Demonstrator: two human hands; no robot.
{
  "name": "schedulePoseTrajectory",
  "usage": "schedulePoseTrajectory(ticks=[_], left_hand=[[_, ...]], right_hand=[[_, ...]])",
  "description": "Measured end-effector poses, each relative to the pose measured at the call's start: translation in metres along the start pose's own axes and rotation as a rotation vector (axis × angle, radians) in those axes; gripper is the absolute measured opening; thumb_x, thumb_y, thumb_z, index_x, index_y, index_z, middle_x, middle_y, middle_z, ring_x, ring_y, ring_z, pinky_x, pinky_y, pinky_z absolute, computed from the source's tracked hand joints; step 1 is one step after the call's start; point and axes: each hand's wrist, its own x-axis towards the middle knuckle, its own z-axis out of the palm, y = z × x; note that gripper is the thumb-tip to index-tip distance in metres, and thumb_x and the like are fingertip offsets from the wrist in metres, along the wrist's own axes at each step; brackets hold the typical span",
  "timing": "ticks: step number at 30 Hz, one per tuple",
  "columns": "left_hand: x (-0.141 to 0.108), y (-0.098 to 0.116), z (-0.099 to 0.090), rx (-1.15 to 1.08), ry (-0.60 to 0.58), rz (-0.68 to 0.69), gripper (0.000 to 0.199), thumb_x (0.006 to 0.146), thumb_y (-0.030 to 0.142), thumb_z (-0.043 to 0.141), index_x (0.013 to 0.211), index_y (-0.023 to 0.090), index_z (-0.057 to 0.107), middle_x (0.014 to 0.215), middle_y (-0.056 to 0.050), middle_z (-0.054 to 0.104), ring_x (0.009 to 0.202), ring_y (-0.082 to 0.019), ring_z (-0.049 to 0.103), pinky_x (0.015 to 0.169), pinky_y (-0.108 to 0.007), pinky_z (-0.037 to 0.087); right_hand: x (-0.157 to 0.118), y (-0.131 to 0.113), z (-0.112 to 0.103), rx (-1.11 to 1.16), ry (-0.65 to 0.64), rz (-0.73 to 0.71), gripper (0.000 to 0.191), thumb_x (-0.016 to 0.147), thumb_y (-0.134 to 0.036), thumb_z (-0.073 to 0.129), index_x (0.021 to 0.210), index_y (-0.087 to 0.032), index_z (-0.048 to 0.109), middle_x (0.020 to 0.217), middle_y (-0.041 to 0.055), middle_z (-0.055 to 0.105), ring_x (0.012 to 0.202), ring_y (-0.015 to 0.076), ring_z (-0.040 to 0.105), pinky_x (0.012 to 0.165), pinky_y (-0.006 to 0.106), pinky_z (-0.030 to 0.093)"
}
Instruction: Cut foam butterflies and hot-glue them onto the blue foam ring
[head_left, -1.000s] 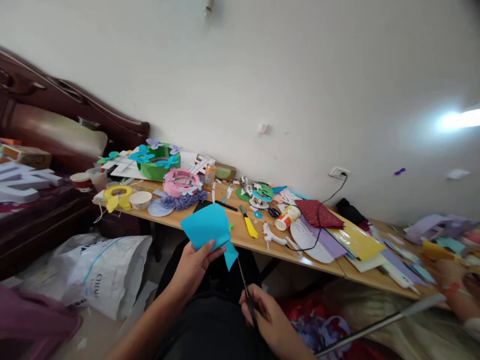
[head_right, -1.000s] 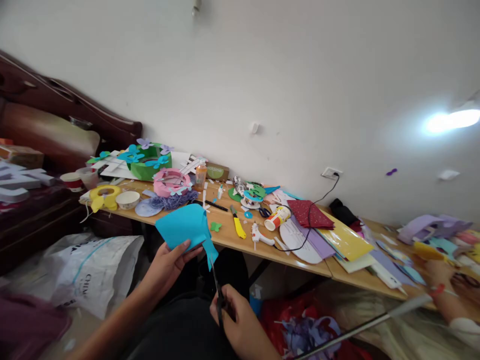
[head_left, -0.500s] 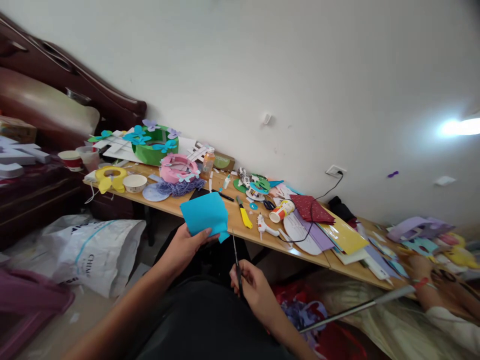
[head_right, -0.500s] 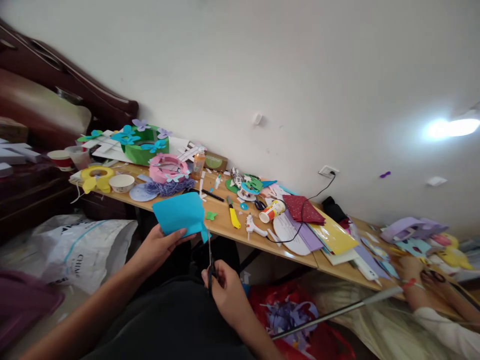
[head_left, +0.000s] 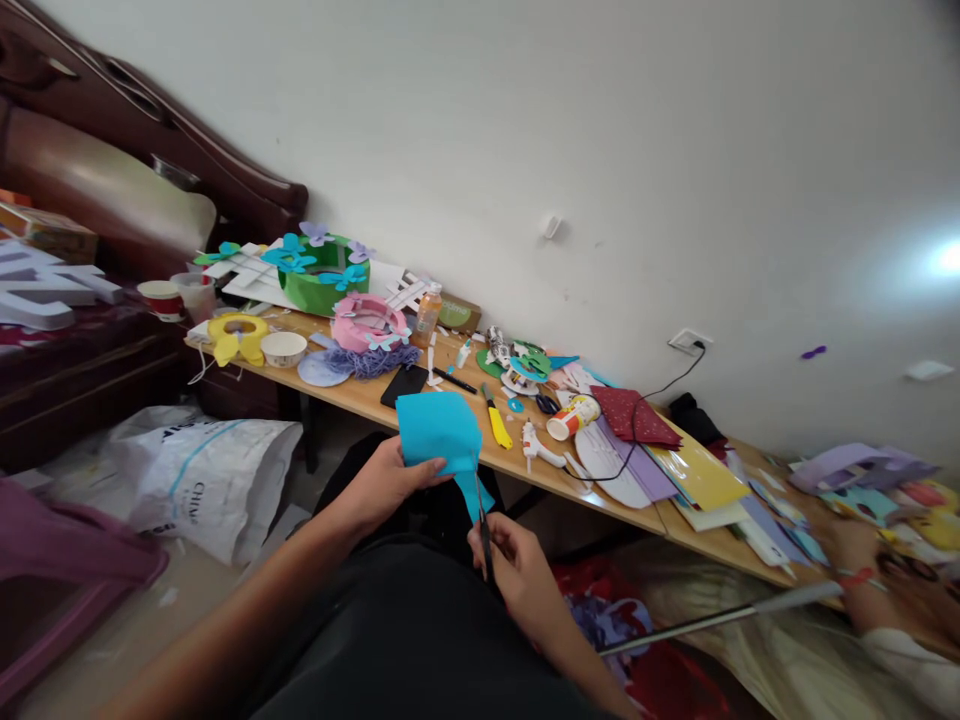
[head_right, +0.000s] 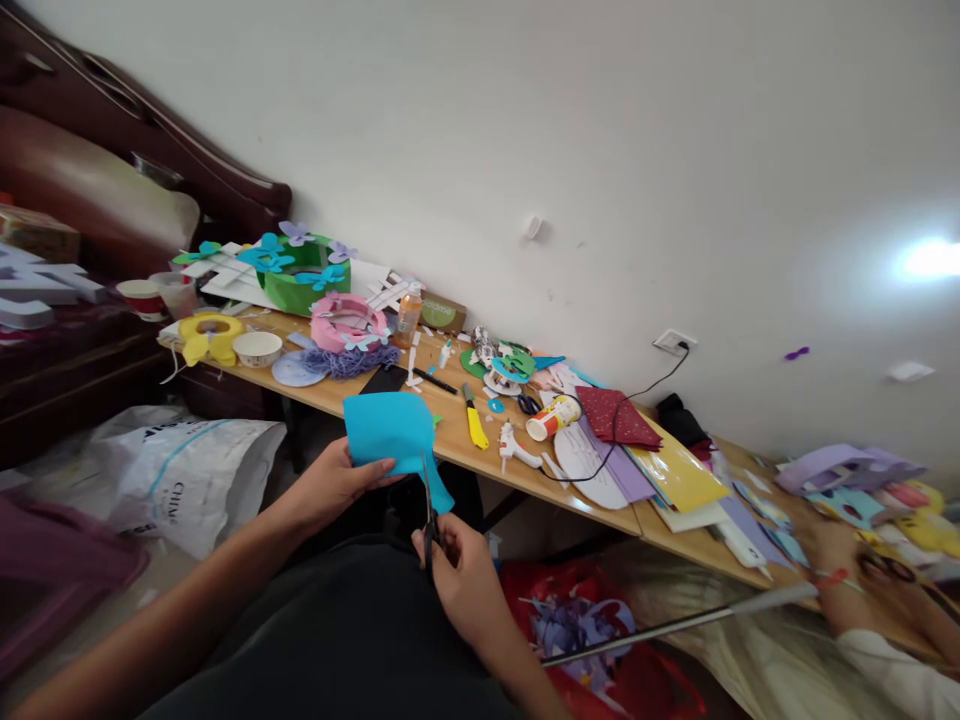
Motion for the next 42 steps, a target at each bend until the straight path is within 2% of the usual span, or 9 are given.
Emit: schedulePoseTrajectory(ticks=[6, 10, 14, 19, 23, 28, 33, 42], left_hand=[[0.0, 0.002, -0.002, -0.023, -0.044, -0.046, 0.046, 0.069, 0.026, 0.085, 0.111, 0.017, 0.07, 0.113, -0.008, 0.074, 0.106, -0.026, 0.069, 0.095, -0.04, 0.055], [-0.001, 0.002, 0.001, -0.027, -0.017, -0.058, 0.047, 0.066, 0.026, 0.087, 0.11, 0.017, 0.07, 0.112, -0.008, 0.075, 0.106, -0.027, 0.069, 0.094, -0.04, 0.056], [-0.001, 0.001, 0.004, -0.043, -0.004, -0.075, 0.049, 0.065, 0.027, 0.088, 0.109, 0.016, 0.07, 0.112, -0.008, 0.075, 0.104, -0.026, 0.07, 0.094, -0.039, 0.056], [-0.001, 0.0, 0.006, -0.005, 0.023, -0.172, 0.055, 0.061, 0.026, 0.09, 0.111, 0.013, 0.069, 0.108, -0.011, 0.076, 0.098, -0.027, 0.072, 0.09, -0.039, 0.058], [0.0, 0.0, 0.005, 0.056, 0.032, -0.19, 0.051, 0.062, 0.029, 0.09, 0.106, 0.011, 0.071, 0.103, -0.012, 0.077, 0.092, -0.027, 0.074, 0.086, -0.038, 0.06], [-0.001, 0.0, 0.005, 0.1, 0.025, -0.219, 0.05, 0.06, 0.029, 0.091, 0.103, 0.012, 0.073, 0.098, -0.011, 0.078, 0.09, -0.027, 0.074, 0.083, -0.035, 0.061], [-0.002, -0.004, 0.009, 0.069, 0.043, -0.251, 0.051, 0.058, 0.029, 0.091, 0.103, 0.013, 0.073, 0.1, -0.011, 0.078, 0.091, -0.026, 0.074, 0.082, -0.034, 0.061], [-0.004, -0.007, 0.016, 0.047, 0.059, -0.266, 0.05, 0.057, 0.031, 0.092, 0.1, 0.013, 0.075, 0.1, -0.011, 0.078, 0.093, -0.026, 0.074, 0.085, -0.034, 0.06]], right_hand=[[0.001, 0.005, 0.0, -0.008, -0.01, -0.001, 0.038, 0.092, -0.051, 0.054, 0.073, -0.018, 0.049, 0.067, -0.0019, 0.045, 0.062, 0.0116, 0.04, 0.057, 0.026, 0.03], [0.002, 0.005, 0.0, -0.01, -0.029, -0.024, 0.041, 0.092, -0.054, 0.049, 0.072, -0.019, 0.047, 0.069, -0.0001, 0.049, 0.061, 0.012, 0.042, 0.057, 0.027, 0.031], [0.001, 0.006, -0.001, 0.003, -0.031, 0.001, 0.042, 0.092, -0.057, 0.048, 0.073, -0.02, 0.048, 0.067, -0.0008, 0.047, 0.058, 0.0118, 0.041, 0.054, 0.026, 0.031], [0.001, 0.008, -0.001, -0.035, -0.018, 0.017, 0.041, 0.091, -0.055, 0.049, 0.071, -0.02, 0.047, 0.065, -0.0016, 0.045, 0.057, 0.0116, 0.039, 0.053, 0.026, 0.029], [0.003, 0.01, -0.001, -0.055, -0.01, 0.039, 0.038, 0.09, -0.052, 0.049, 0.071, -0.02, 0.046, 0.063, -0.0027, 0.042, 0.057, 0.0118, 0.037, 0.053, 0.026, 0.028], [0.003, 0.012, -0.001, -0.059, 0.007, 0.009, 0.031, 0.089, -0.047, 0.051, 0.074, -0.02, 0.045, 0.069, -0.0025, 0.04, 0.065, 0.0128, 0.037, 0.059, 0.026, 0.03], [0.003, 0.015, -0.001, -0.091, 0.017, 0.018, 0.026, 0.09, -0.039, 0.047, 0.072, -0.02, 0.045, 0.066, -0.0024, 0.043, 0.063, 0.0129, 0.039, 0.06, 0.027, 0.03], [0.002, 0.017, -0.001, 0.011, 0.017, 0.012, 0.029, 0.091, -0.043, 0.051, 0.073, -0.02, 0.045, 0.066, -0.0038, 0.041, 0.062, 0.0121, 0.038, 0.058, 0.026, 0.03]])
